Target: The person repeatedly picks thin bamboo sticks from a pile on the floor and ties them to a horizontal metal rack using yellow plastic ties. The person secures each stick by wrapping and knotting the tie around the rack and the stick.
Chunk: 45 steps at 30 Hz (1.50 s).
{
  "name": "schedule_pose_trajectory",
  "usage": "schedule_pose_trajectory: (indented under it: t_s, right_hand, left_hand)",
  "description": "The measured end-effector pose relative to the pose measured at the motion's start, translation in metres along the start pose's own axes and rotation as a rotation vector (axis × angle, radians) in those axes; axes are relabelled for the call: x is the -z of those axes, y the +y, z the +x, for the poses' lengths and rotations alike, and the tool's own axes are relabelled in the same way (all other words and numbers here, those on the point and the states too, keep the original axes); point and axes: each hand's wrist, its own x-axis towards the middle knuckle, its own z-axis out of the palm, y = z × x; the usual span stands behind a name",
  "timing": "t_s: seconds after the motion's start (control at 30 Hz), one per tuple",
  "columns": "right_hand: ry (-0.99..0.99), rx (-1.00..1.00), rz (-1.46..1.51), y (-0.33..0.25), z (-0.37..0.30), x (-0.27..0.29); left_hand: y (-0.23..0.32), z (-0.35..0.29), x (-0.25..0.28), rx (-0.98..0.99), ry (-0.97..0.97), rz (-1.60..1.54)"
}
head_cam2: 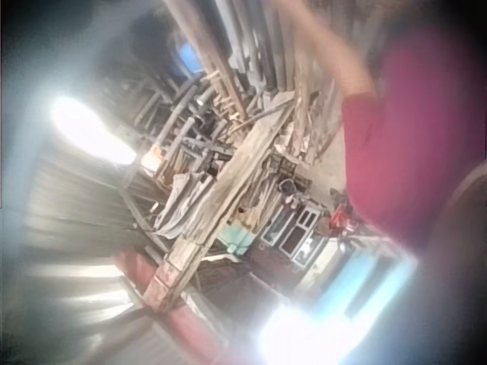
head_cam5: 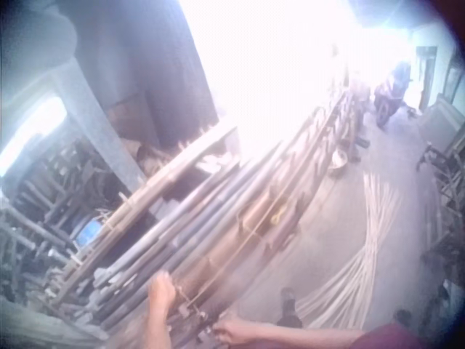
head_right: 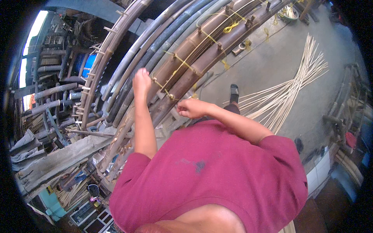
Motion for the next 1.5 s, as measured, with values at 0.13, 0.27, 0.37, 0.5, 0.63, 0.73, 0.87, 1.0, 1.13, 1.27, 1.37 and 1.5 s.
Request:
schedule_pose_trajectory:
  t_s: [0.13, 0.27, 0.37, 0.5, 0.63, 0.73, 0.87, 1.0, 1.13, 1.27, 1.37, 1.5]
  right_hand:
    - [0.409, -0.432, 1.651, 0.000, 0.020, -0.023]
    - [0.870, -0.118, 0.828, -0.095, 0.102, -0.030]
    - [0.234, 0.244, 0.264, -0.106, 0.179, -0.029]
    - [0.141, -0.285, -1.074, -0.076, 0.196, 0.036]
    - [0.201, -0.081, -0.144, -0.046, 0.196, 0.037]
    - [-0.192, 0.076, 0.151, -0.135, 0.124, 0.054]
    - [-0.193, -0.005, -0.506, -0.018, 0.031, -0.027]
    - [-0.051, 0.082, -0.275, -0.001, 0.041, -0.050]
    - [0.000, 0.100, -0.578, -0.004, 0.021, -0.037]
    - [0.019, 0.182, -0.304, -0.023, 0.012, -0.015]
    - [0.176, 0.194, -0.250, -0.028, -0.016, 0.023]
    - [0.386, -0.095, -0.247, 0.016, -0.070, 0.062]
  left_hand:
    - [-0.040, -0.087, -0.024, -0.189, -0.256, -0.205]
    - [-0.064, -0.094, -0.064, -0.288, 0.027, -0.062]
    - [-0.098, -0.089, -0.090, -0.358, 0.073, -0.498]
    - [-0.047, -0.090, -0.036, -0.065, -0.136, -0.383]
    - [-0.050, -0.090, -0.045, -0.136, -0.073, -0.425]
    - [-0.064, -0.101, -0.042, -0.187, -0.047, -0.514]
    - [-0.051, -0.098, -0.047, -0.135, -0.088, -0.498]
    - [-0.023, -0.041, -0.010, -0.196, -0.043, -0.818]
    - [-0.052, 0.058, -0.027, -0.336, 0.280, -0.444]
    - [-0.111, 0.096, -0.074, -0.142, -0.350, 0.261]
    - [-0.033, 0.111, -0.052, -0.188, -0.471, 0.284]
    - [0.091, 0.120, -0.060, -0.350, -0.349, -0.376]
